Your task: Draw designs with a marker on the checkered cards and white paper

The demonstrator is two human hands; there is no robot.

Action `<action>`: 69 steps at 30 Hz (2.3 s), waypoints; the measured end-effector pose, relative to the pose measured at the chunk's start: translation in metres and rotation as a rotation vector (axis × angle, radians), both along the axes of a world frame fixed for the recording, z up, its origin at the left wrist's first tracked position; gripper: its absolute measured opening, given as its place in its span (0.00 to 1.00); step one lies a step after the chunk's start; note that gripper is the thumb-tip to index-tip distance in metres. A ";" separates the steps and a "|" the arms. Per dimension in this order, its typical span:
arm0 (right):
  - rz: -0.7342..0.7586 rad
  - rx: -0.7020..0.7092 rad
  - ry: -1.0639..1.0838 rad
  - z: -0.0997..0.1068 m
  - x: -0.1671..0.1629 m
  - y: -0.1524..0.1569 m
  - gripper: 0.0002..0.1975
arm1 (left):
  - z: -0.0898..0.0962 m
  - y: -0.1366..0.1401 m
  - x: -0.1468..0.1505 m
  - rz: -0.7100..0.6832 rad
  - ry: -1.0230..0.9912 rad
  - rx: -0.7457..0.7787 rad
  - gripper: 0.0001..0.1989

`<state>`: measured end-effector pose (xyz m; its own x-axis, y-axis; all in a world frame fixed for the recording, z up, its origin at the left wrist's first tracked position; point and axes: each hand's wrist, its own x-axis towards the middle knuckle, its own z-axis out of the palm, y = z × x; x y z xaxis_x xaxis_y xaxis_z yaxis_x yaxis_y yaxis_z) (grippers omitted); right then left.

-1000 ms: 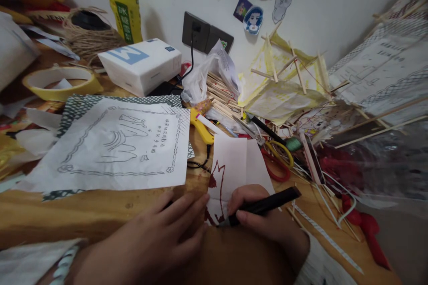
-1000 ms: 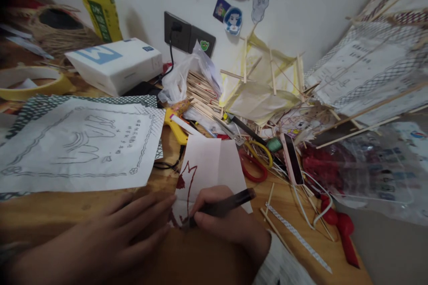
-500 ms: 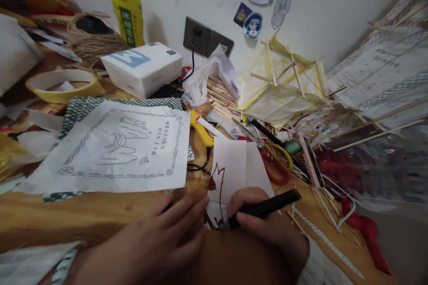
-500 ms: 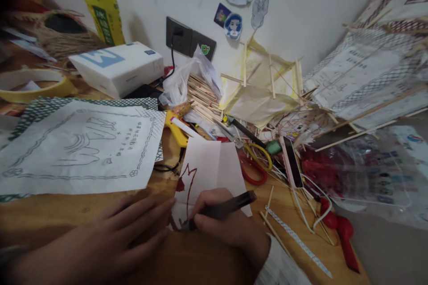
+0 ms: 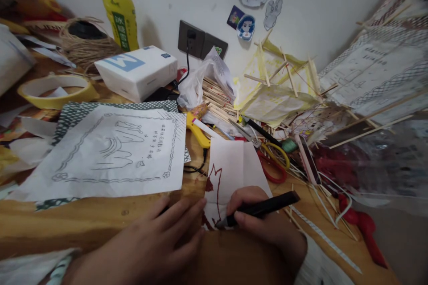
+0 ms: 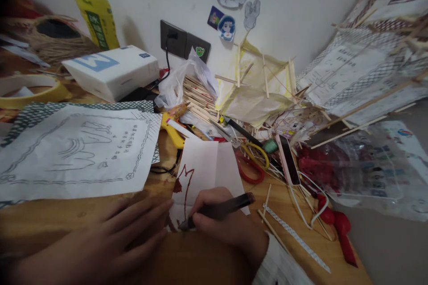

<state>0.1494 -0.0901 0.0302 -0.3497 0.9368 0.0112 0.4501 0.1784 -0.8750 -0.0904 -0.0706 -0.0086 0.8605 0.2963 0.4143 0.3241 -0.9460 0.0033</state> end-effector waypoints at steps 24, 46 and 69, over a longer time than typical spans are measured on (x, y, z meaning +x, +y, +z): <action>-0.030 -0.135 0.080 0.004 -0.004 0.003 0.10 | -0.006 0.000 0.000 0.003 -0.031 -0.028 0.14; 0.033 -0.111 0.157 -0.003 -0.002 0.007 0.11 | -0.002 -0.001 -0.002 0.029 -0.029 -0.064 0.14; 0.027 -0.097 0.118 -0.004 0.000 0.007 0.12 | 0.001 0.000 -0.001 0.006 -0.025 -0.080 0.13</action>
<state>0.1497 -0.0834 0.0263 -0.3763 0.9258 -0.0363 0.3391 0.1012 -0.9353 -0.0914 -0.0708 -0.0081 0.8483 0.3348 0.4101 0.3291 -0.9403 0.0870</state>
